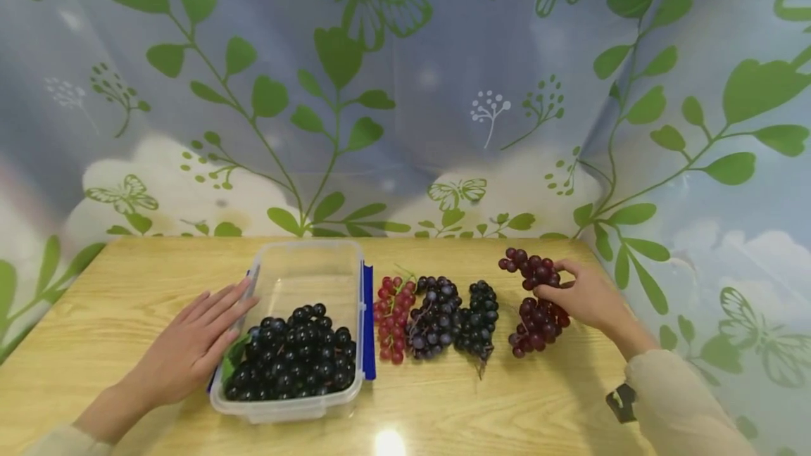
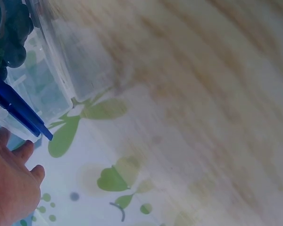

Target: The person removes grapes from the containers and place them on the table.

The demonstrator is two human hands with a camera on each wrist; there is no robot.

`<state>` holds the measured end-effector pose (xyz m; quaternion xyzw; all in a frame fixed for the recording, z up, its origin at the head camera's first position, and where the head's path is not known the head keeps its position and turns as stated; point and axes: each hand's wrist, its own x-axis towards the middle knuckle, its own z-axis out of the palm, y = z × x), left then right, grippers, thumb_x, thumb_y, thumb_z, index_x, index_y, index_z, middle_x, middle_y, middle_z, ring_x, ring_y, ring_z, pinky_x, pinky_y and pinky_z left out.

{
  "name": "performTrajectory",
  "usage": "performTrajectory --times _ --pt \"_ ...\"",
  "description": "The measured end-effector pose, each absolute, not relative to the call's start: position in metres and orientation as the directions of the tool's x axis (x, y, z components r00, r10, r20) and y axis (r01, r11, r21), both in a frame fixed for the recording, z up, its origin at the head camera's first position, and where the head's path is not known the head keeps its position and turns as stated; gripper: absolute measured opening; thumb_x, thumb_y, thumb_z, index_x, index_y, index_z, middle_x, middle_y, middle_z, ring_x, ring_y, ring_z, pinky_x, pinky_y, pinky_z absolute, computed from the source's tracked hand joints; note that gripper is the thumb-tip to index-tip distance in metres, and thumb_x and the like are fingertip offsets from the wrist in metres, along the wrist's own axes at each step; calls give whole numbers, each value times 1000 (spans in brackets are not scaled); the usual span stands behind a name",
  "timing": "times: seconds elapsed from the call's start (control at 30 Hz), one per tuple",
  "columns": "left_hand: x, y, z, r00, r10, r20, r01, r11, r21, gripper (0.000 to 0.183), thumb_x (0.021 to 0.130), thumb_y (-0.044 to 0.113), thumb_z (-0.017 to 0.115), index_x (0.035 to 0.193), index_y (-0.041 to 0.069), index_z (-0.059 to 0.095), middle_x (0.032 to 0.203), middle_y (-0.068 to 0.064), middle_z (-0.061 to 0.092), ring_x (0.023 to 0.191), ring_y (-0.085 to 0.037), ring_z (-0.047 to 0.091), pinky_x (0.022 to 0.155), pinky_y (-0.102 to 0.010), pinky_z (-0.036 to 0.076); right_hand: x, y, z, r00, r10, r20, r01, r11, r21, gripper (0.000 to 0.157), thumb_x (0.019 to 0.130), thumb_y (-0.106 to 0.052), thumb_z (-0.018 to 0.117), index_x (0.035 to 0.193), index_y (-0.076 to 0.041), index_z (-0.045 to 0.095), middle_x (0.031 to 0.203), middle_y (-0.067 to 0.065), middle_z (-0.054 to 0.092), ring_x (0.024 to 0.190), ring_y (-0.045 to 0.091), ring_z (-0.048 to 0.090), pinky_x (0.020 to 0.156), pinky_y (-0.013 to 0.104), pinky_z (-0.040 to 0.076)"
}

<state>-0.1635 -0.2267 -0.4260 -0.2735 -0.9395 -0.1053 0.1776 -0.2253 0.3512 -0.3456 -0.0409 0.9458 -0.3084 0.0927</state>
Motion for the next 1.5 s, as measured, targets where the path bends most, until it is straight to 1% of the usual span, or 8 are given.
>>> performTrajectory --times 0.27,0.47,0.63,0.83,0.97,1.1,1.33,1.5 --pt "-162 -224 -428 -787 473 396 552 826 111 51 99 23 51 148 18 40 156 -1 24 138 -29 28 114 -40 10 -234 348 -370 -972 -123 -200 -3 857 -516 74 90 -46 62 134 9 40 123 36 49 86 27 60 65 38 46" --pt "-162 -224 -430 -789 473 392 554 824 122 50 99 23 49 148 19 39 157 -1 22 138 -30 29 115 -38 9 -240 338 -378 -973 -126 -192 -17 873 -488 68 90 -40 63 129 12 44 98 22 61 68 19 53 63 36 43" --pt "-163 -224 -430 -784 476 399 559 821 119 50 100 24 47 149 19 38 157 -1 22 139 -28 27 114 -41 12 -243 330 -382 -972 -128 -195 -20 878 -479 66 91 -39 62 128 12 45 97 23 60 63 19 49 61 37 42" --pt "-163 -224 -428 -782 479 399 559 822 109 52 99 23 49 150 21 36 157 -1 23 139 -28 27 111 -46 17 -249 321 -383 -968 -134 -213 -25 893 -449 65 91 -36 62 132 10 43 66 7 56 49 15 46 52 35 40" --pt "-164 -226 -428 -785 474 399 555 824 112 53 98 22 51 149 20 37 157 -1 23 138 -28 28 111 -47 18 -255 314 -383 -968 -151 -203 -73 936 -346 69 91 -42 61 136 7 45 70 3 62 69 29 61 73 54 46" --pt "-164 -227 -428 -785 473 401 554 825 111 54 97 21 52 149 20 37 157 -1 23 138 -28 28 111 -46 17 -258 305 -384 -964 -162 -210 -99 954 -283 68 91 -43 61 137 5 48 64 2 61 91 40 59 93 77 13" --pt "-164 -226 -426 -786 475 397 556 823 116 50 99 23 50 148 18 40 157 -1 23 138 -28 29 112 -45 16 -262 294 -378 -959 -142 -245 -83 969 -234 62 90 -38 62 136 3 50 56 1 57 89 37 59 96 75 -1" --pt "-163 -226 -424 -794 474 382 549 828 114 51 98 23 52 148 20 40 156 -1 24 139 -27 28 111 -46 17 -263 294 -373 -950 -149 -275 -88 971 -222 65 90 -40 61 136 5 49 75 5 66 106 45 54 96 76 -1"
